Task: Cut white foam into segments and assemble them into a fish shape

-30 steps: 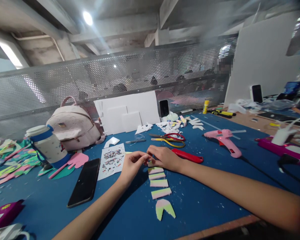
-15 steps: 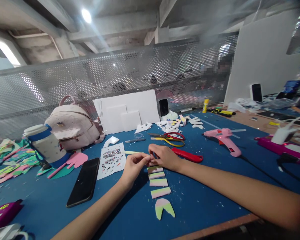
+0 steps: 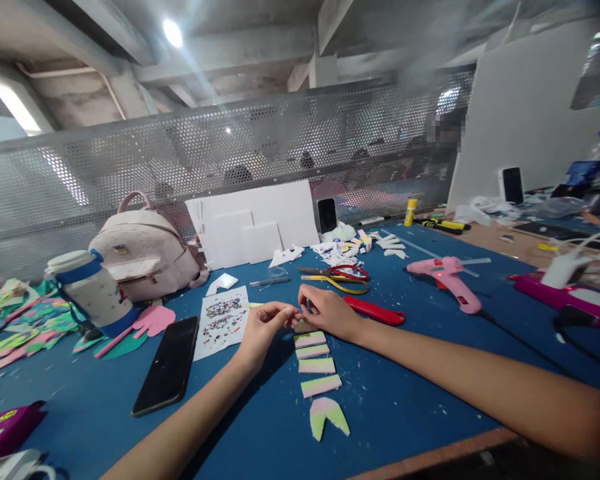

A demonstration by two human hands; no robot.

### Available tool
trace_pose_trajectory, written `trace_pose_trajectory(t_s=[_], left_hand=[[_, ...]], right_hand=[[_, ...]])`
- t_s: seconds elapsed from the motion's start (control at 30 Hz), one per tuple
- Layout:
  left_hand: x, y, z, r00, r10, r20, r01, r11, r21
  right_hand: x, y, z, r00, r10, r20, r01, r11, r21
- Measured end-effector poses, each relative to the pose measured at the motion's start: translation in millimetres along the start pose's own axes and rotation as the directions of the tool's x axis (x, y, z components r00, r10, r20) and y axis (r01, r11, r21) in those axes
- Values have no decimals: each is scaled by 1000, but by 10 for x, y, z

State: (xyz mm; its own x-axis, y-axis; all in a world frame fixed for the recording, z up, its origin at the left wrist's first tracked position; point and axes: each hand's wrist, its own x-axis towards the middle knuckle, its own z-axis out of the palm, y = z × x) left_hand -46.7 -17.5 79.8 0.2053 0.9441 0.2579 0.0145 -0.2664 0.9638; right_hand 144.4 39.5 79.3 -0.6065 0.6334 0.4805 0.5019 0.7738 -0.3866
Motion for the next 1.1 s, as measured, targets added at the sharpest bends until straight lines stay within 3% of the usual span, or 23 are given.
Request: trace_pose_trajectory(t_s=[0.27,0.73,1.1], left_hand=[[20,-23,-38,997,-18,-72,9,993,-120],[53,-38,-121,991,-30,-129,-4,966,-259],[53,-19,-112,989,-70,-133,27,954,-298]], right_hand=[[4,32,19,999,33,-28,-30,996,89],[12,9,-31,998,19,-65,9,911,412],[0,16,-37,996,39,-86,7,881,473]])
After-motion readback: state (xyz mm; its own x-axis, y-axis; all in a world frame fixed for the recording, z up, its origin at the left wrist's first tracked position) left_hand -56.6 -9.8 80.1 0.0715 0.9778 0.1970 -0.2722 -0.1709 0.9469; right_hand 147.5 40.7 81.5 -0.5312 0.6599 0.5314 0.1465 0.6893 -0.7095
